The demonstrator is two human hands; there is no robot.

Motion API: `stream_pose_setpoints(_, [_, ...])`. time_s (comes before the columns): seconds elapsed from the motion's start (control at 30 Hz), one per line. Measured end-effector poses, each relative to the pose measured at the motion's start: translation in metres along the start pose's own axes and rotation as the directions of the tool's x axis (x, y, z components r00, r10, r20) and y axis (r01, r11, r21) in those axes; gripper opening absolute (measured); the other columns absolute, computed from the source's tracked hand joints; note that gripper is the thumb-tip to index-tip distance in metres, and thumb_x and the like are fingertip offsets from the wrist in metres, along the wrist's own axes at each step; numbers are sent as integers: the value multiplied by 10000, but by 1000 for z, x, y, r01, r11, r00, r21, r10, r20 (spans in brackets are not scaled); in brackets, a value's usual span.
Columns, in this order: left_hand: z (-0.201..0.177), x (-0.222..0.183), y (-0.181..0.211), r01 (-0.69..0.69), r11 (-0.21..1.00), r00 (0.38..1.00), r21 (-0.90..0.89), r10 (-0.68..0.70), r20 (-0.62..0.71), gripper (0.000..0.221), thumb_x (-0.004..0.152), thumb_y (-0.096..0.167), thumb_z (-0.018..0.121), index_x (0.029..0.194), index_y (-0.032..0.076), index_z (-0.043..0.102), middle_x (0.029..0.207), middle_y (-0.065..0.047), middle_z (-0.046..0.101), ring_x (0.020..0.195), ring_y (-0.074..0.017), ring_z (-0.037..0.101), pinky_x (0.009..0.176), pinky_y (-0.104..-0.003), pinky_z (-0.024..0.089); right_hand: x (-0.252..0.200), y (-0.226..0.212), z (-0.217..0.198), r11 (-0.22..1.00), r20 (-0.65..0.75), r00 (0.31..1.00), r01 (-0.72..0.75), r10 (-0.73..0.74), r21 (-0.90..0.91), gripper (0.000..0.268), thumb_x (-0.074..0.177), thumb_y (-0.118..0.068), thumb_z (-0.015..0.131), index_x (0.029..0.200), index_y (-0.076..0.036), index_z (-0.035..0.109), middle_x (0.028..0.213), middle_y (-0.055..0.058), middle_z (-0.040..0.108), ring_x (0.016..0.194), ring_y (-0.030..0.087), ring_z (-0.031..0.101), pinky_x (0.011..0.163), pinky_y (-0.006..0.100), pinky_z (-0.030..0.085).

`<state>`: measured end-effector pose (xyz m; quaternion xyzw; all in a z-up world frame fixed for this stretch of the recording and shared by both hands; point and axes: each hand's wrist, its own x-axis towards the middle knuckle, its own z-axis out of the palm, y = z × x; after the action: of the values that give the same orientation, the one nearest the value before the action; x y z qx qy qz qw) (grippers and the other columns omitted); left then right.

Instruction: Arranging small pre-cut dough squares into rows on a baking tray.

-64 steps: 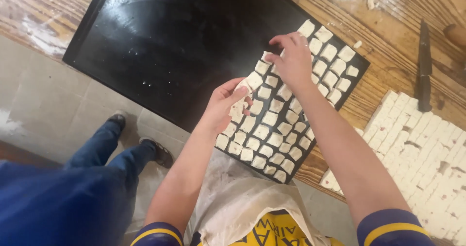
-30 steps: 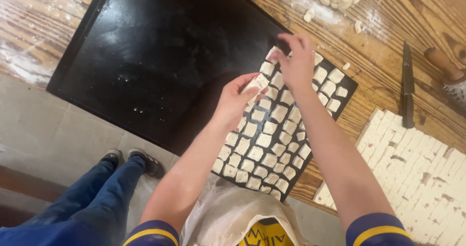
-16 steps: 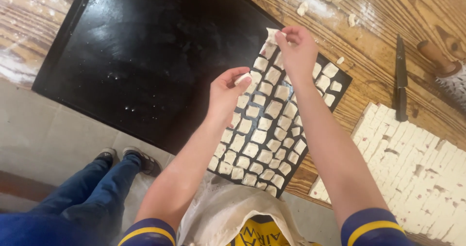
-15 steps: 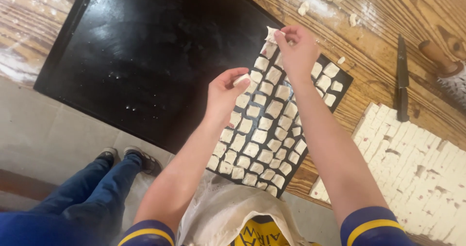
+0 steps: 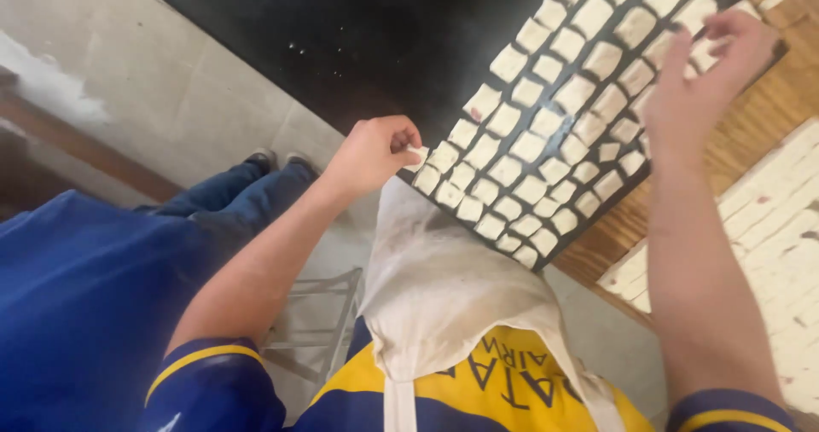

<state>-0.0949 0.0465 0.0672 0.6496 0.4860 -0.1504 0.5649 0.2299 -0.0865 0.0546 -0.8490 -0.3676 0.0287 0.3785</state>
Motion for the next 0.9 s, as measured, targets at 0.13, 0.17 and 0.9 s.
stream_pose_setpoints(0.13, [22,17,-47,-181,958,981,222,191,-24,108,809,108,763,898,147,717,880,-31,693,824,-205,640,768,-348,489,-37,39,-55,993,58,994,85,-89,81,242,1017,149,524,1199,36,411,1147,169,389,1007,285,415,902,397,365])
stream_pose_setpoints(0.17, [31,26,-61,-288,915,948,284,314,-49,158,782,68,777,907,139,709,902,-55,673,829,-251,636,779,-381,477,-46,61,-67,977,21,981,192,-195,93,216,1022,162,523,1191,84,412,1127,187,365,1002,315,396,906,411,344])
stream_pose_setpoints(0.9, [406,56,99,-213,391,560,895,800,-216,811,814,557,685,1457,94,511,1406,-113,567,1286,-432,592,1163,-535,399,-125,204,-164,929,689,720,305,-80,-210,491,871,-273,714,1342,-150,642,1266,146,689,1144,379,635,937,508,422])
